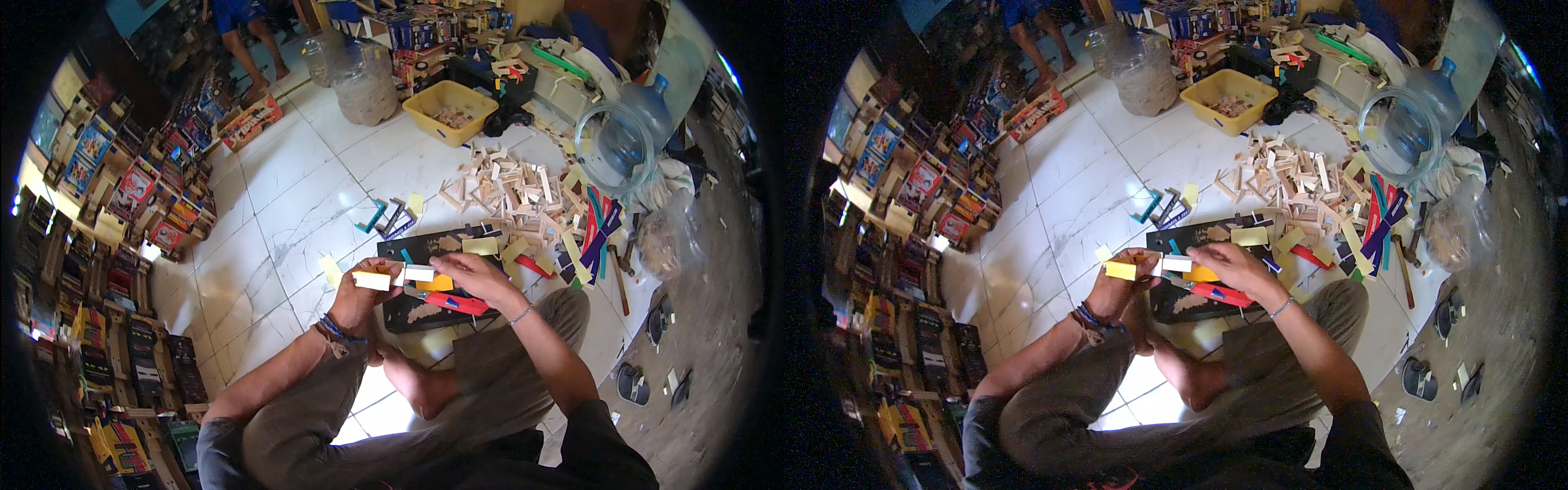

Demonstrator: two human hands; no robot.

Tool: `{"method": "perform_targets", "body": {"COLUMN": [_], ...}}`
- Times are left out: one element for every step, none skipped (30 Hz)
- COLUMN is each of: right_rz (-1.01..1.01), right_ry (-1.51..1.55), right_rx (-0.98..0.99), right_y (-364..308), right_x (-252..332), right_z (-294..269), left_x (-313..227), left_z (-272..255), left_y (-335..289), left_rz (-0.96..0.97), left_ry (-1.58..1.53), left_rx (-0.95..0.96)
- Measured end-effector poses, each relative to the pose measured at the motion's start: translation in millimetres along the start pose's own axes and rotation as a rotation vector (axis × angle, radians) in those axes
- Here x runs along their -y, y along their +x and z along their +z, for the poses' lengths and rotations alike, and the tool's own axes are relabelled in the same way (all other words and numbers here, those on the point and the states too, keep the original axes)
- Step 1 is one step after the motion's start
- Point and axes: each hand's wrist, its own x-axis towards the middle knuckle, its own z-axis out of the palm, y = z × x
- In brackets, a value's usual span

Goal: The person sits on the floor and assembles small yellow and black plastic pieces into a rectangular frame. They use scissors to trim a yellow strip and then attach it to the frame, repeating the process with additional pieces.

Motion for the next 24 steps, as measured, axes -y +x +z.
{"method": "perform_targets", "body": {"right_rz": [0.072, -0.008, 0.017, 0.037, 0.059, 0.022, -0.013, -0.049, -0.229, -0.406, -0.580, -0.614, -0.628, -0.669, -0.720, -0.683, -0.694, -0.718, -0.674, -0.598, -0.572, -0.490, -0.436, -0.351], "right_ry": [0.097, 0.265, 0.262, 0.265, 0.267, 0.245, 0.223, 0.199, -0.105, -0.412, -0.721, -0.855, -0.976, -1.108, -1.231, -1.336, -1.378, -1.408, -1.453, -1.422, -1.319, -1.235, -1.138, -1.156], "right_rx": [0.038, 0.043, 0.024, 0.028, 0.031, -0.010, -0.054, -0.099, -0.288, -0.474, -0.659, -0.701, -0.672, -0.647, -0.634, -0.560, -0.427, -0.301, -0.130, -0.142, -0.128, -0.064, -0.010, 0.024], "right_y": [-1, -2, -1, 1, 3, 6, 10, 16, 24, 33, 42, 51, 61, 70, 77, 81, 83, 84, 83, 83, 82, 80, 78, 78], "right_x": [2, 3, 4, 3, 3, 1, -1, -3, -5, -7, -9, -10, -12, -15, -18, -23, -28, -32, -36, -38, -39, -38, -34, -28], "right_z": [4, 11, 11, 10, 9, 8, 6, 3, 0, -2, -5, -7, -8, -8, -8, -5, -4, -2, -1, 2, 0, -4, -9, -12], "left_x": [0, 1, 2, 3, 4, 5, 7, 9, 11, 12, 12, 12, 12, 12, 13, 13, 13, 14, 14, 15, 14, 14, 13, 11], "left_z": [0, -2, -3, -4, -5, -7, -8, -9, -9, -9, -10, -11, -11, -12, -12, -12, -13, -14, -15, -15, -15, -14, -12, -11], "left_y": [1, 0, 1, 1, 1, 2, 2, 2, 2, 2, 3, 4, 4, 4, 4, 4, 4, 3, 3, 3, 3, 2, 1, 1], "left_rz": [-0.023, -0.018, -0.006, 0.007, 0.012, 0.006, 0.013, 0.024, 0.040, 0.027, 0.019, 0.006, 0.011, 0.001, -0.009, -0.018, -0.020, -0.011, -0.029, -0.013, -0.024, -0.019, -0.034, -0.033], "left_ry": [0.003, -0.002, -0.005, -0.008, -0.007, -0.009, -0.017, -0.019, -0.023, -0.025, -0.024, -0.020, -0.020, -0.019, -0.017, -0.036, -0.053, -0.076, -0.101, -0.084, -0.067, -0.055, -0.061, -0.063], "left_rx": [-0.020, -0.007, 0.004, 0.016, 0.020, 0.025, 0.014, 0.000, -0.009, -0.007, -0.002, -0.014, 0.002, 0.002, 0.006, 0.023, 0.018, 0.028, 0.016, 0.029, 0.020, 0.021, 0.013, 0.019]}}
